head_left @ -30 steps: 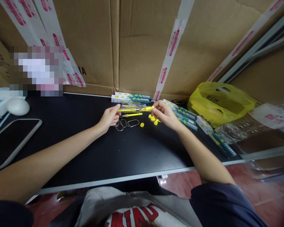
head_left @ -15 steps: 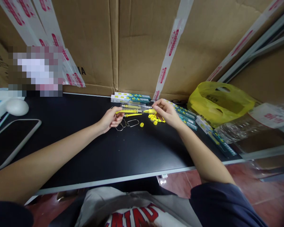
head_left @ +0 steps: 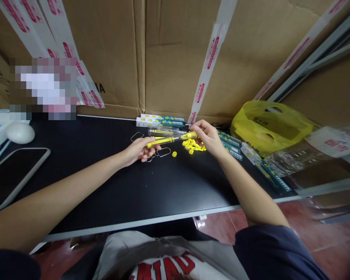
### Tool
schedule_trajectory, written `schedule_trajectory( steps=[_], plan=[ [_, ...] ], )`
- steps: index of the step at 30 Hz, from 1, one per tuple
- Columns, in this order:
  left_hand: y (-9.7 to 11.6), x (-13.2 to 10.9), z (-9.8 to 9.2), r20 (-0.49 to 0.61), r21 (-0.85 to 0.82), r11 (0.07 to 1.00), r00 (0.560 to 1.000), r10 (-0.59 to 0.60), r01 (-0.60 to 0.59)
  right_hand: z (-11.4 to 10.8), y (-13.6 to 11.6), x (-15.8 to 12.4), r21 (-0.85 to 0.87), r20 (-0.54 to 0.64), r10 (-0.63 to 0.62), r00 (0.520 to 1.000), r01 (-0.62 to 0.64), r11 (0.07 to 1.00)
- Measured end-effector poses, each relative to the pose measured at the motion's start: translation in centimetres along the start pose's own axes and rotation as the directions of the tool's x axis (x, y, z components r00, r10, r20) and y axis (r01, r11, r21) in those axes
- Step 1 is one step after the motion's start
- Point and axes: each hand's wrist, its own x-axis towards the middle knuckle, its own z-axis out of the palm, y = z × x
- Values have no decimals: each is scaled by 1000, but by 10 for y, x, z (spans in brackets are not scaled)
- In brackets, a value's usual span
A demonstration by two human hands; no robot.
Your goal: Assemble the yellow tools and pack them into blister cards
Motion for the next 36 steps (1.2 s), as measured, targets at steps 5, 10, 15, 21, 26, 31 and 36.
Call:
schedule_trajectory(
  steps=[5,10,15,21,26,31,36],
  plan=[
    [1,-2,5,18,-10,1000,1000,7,-7,1,-2,-1,11,-24,-29,999,29,1000],
    [1,-2,8,25,-29,999,1000,18,-17,2,-3,-1,-13,-30,-41,999,41,999],
    [0,-2,11,71,-143,990,997,7,3,1,-5,-2,-14,-20,-22,1000,22,1000],
    [-3,-1,10,98,-210,978,995,19,2,2,-6,-4,57,-9,-5,1000,5,998],
    [-2,-2,10,105,-224,974,994,34,-10,2,-2,-2,104,-1,-26,1000,26,994],
    [-3,-3,10,114,-210,978,993,43,-19,3,-3,-3,106,-13,-62,998,63,992],
    [-3,-5,10,168,-186,983,985,39,-7,2,-4,-3,139,-7,-70,998,70,988]
  ],
)
